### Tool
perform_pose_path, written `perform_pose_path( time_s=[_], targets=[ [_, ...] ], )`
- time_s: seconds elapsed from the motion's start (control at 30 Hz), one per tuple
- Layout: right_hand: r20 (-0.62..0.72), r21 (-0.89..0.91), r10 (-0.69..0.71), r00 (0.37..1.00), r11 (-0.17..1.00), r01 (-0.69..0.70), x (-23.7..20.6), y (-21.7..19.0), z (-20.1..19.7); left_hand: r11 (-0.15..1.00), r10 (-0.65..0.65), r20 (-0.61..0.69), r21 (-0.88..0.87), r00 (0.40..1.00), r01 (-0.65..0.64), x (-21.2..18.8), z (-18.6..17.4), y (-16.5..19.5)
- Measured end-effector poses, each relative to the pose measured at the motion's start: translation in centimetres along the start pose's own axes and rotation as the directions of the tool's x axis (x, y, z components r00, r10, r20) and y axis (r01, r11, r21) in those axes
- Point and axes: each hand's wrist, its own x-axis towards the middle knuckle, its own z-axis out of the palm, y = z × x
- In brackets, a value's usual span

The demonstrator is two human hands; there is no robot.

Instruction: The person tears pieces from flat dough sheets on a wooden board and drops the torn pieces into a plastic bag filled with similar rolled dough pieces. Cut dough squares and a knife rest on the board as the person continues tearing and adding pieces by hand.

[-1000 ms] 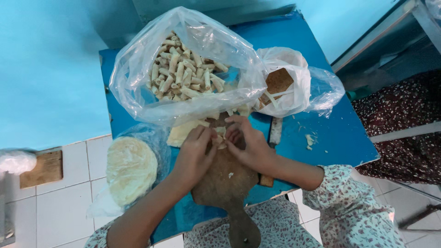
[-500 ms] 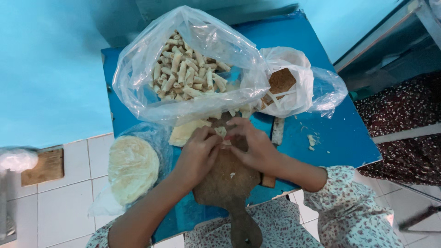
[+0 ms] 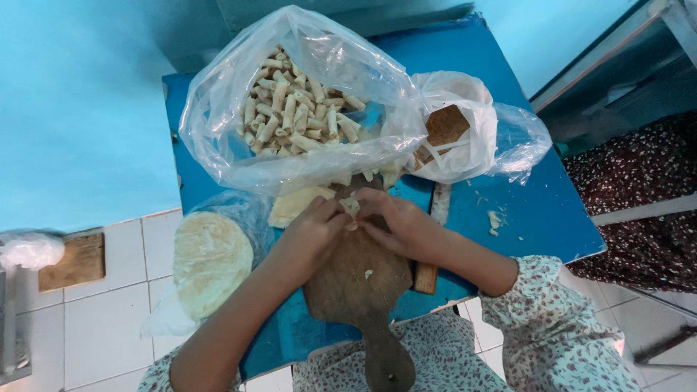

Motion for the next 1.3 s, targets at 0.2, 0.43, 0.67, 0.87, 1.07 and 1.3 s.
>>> perform_pose_path(
  time_s=[0.2,0.43,0.67,0.87,1.07,1.3],
  targets=[
    [0.009,-0.128,-0.160,0.987,0.979,0.160,-0.2,0.6,-0.1,0.976,0.082,-0.001,0.201,0.997,-0.080,-0.4,1.4,-1.0],
    [-0.092,-0.025,-0.045,0.995,0.999,0.043,0.0,1.2,1.4,0.996,0.016,-0.047,0.083,0.999,-0.012,-0.3,1.5,-0.6],
    [-0.068,0.281,0.189,0.980,0.946,-0.163,0.6,0.8,1.1,0.994,-0.111,-0.120,-0.006,0.987,0.111,-0.1,1.2,-0.2],
    [-0.112,-0.168,-0.126,0.986,0.980,0.106,0.8,0.5,0.7,0.984,-0.046,-0.097,0.169,0.994,0.062,0.1,1.4,-0.5],
    [-0.029,-0.157,-0.209,0.977,0.967,0.202,1.0,0.5,0.4,0.925,0.103,-0.010,0.368,0.995,-0.092,-0.5,1.4,-1.5],
    [-0.007,-0.228,-0.171,0.985,0.960,0.165,0.7,0.6,1.0,0.906,0.093,-0.009,0.416,0.996,-0.081,-0.8,3.0,-1.5]
  ],
)
